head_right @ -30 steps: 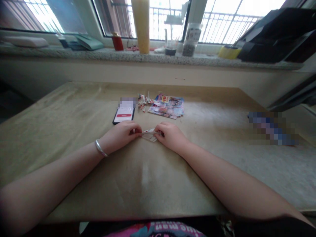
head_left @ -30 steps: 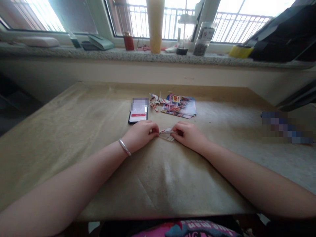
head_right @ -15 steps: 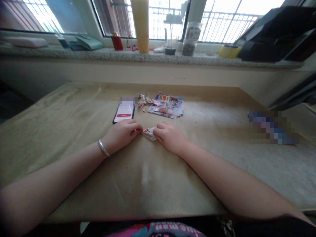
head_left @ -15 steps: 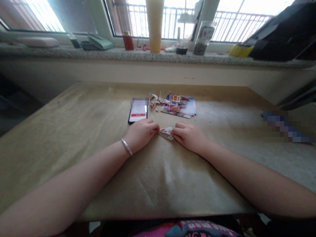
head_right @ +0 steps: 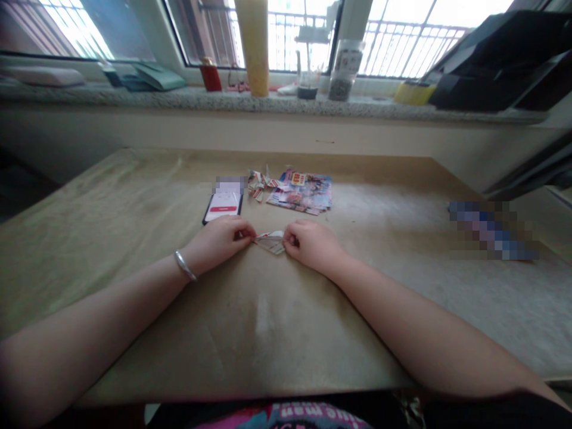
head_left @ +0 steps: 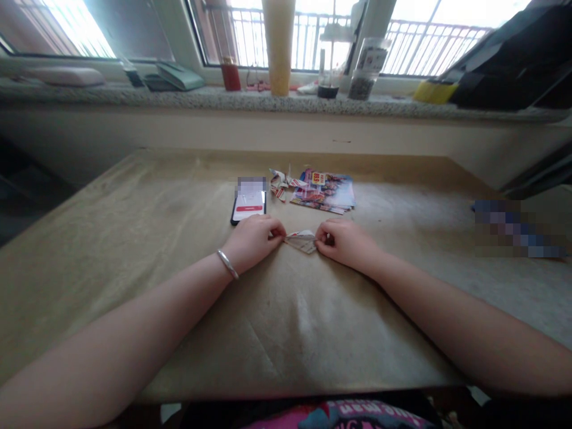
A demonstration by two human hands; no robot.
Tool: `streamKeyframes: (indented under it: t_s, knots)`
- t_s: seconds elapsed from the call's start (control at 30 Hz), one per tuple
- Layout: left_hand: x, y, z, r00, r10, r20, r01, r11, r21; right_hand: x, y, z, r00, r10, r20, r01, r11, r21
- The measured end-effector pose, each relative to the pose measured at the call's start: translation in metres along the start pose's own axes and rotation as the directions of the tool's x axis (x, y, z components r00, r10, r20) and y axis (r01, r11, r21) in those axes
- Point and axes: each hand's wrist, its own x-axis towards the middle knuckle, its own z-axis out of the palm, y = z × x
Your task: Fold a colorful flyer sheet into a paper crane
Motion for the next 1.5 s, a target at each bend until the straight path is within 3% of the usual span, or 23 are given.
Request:
streamKeyframes:
  t_s: [0.23, 0.37, 0.53, 0.73, 0.97, 1.1, 1.23, 1.4, 1.5]
  knots:
    - [-0.001, 0.002, -0.001, 0.999, 0.049, -0.013, -0.048, 0.998, 0.033, -0.002, 0.004, -0.006, 0.994, 0.063, 0.085, -0.06, 0.997, -0.043]
    - [-0.002, 0.003, 0.0, 0.996, 0.09, -0.028, -0.088, 0.994, 0.064, -0.005, -0.002, -0.011, 0.998, 0.016, 0.058, -0.006, 0.987, -0.163]
    - [-0.002, 0.003, 0.002, 0.994, 0.1, -0.045, -0.096, 0.992, 0.077, -0.006, -0.001, -0.012, 0.996, 0.048, 0.074, -0.039, 0.993, -0.113]
    - [-0.002, 0.004, 0.002, 0.983, 0.181, -0.035, -0.172, 0.97, 0.169, -0.006, 0.0, -0.008, 0.999, -0.028, 0.025, 0.031, 0.993, -0.11]
    - [-0.006, 0.01, 0.0, 0.987, 0.143, -0.071, -0.118, 0.952, 0.283, -0.005, -0.002, -0.011, 0.996, 0.067, 0.062, -0.057, 0.988, -0.143]
    - [-0.006, 0.008, 0.001, 0.981, 0.179, -0.07, -0.155, 0.952, 0.263, -0.006, -0.001, -0.008, 0.999, -0.039, 0.014, 0.041, 0.987, -0.159]
    - [-0.004, 0.007, 0.002, 0.979, 0.193, -0.065, -0.174, 0.959, 0.225, -0.005, -0.001, 0.0, 0.989, -0.135, -0.061, 0.131, 0.99, -0.057]
    - [-0.003, 0.008, 0.006, 0.977, 0.199, -0.08, -0.18, 0.964, 0.198, -0.003, -0.005, 0.003, 0.98, -0.17, -0.108, 0.173, 0.985, 0.024]
    - [-0.002, 0.01, 0.009, 0.954, 0.276, -0.121, -0.259, 0.956, 0.134, -0.003, -0.006, 0.003, 0.977, -0.18, -0.111, 0.183, 0.983, 0.024]
